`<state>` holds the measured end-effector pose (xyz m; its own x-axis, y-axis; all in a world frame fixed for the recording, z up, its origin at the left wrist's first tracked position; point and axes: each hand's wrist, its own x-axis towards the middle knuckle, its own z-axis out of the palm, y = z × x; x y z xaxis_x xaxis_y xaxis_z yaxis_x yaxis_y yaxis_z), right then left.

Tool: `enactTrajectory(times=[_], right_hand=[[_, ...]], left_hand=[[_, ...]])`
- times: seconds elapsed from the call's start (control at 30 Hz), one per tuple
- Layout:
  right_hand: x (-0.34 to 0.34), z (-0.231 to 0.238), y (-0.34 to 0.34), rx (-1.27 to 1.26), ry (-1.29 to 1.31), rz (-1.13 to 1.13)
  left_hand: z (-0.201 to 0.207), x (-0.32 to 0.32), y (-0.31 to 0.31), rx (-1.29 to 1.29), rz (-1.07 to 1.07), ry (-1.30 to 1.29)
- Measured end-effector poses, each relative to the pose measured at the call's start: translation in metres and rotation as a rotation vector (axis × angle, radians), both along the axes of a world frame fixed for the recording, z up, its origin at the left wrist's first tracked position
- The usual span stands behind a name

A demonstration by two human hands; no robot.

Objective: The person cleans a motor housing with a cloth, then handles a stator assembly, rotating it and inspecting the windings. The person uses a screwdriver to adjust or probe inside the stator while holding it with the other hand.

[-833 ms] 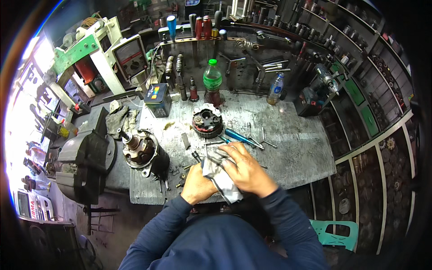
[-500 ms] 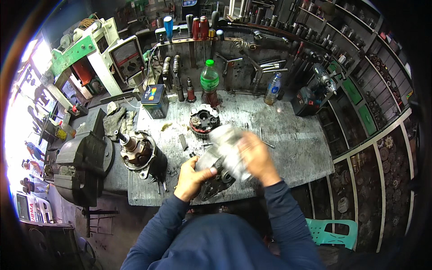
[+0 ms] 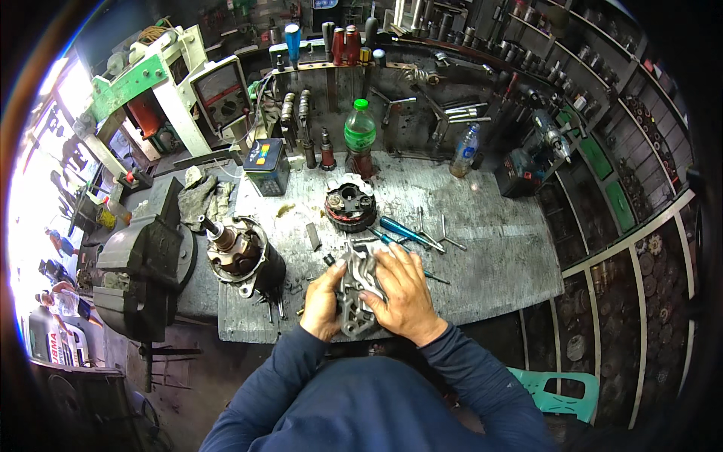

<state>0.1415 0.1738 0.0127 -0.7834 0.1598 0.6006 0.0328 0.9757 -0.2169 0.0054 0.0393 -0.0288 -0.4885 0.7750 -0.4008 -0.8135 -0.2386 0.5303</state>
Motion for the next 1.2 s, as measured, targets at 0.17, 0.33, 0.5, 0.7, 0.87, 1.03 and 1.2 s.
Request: enactTrajectory(times=[0.17, 0.33, 0.5, 0.7, 0.87, 1.03, 1.2], right_hand=[[0.007, -0.007, -0.008, -0.203, -0.014, 0.032], [-0.002, 0.017, -0.007, -0.136, -0.004, 0.242], [-0.018, 0.028, 0.000, -0.213, 0.023, -0.036], [-0.028, 0.039, 0.006, -0.082, 0.005, 0.074], [-0.023, 0.046, 0.037, -0.488, 0.141, -0.177], [0.009, 0.010, 0.003, -0.177, -0.064, -0.004], [0.023, 0.017, 0.025, -0.369, -0.258, 0.236]], left_hand=[[-0.003, 0.006, -0.001, -0.050, 0.001, 0.115], [0.004, 0.002, 0.000, -0.126, -0.068, 0.235], [0.004, -0.002, 0.003, -0.103, -0.046, 0.449], [-0.004, -0.005, -0.003, -0.090, 0.029, 0.281], [-0.001, -0.018, -0.007, -0.054, 0.010, -0.046], [-0.006, -0.026, -0.013, 0.012, -0.014, -0.071], [-0.015, -0.021, -0.010, -0.081, -0.006, -0.035]])
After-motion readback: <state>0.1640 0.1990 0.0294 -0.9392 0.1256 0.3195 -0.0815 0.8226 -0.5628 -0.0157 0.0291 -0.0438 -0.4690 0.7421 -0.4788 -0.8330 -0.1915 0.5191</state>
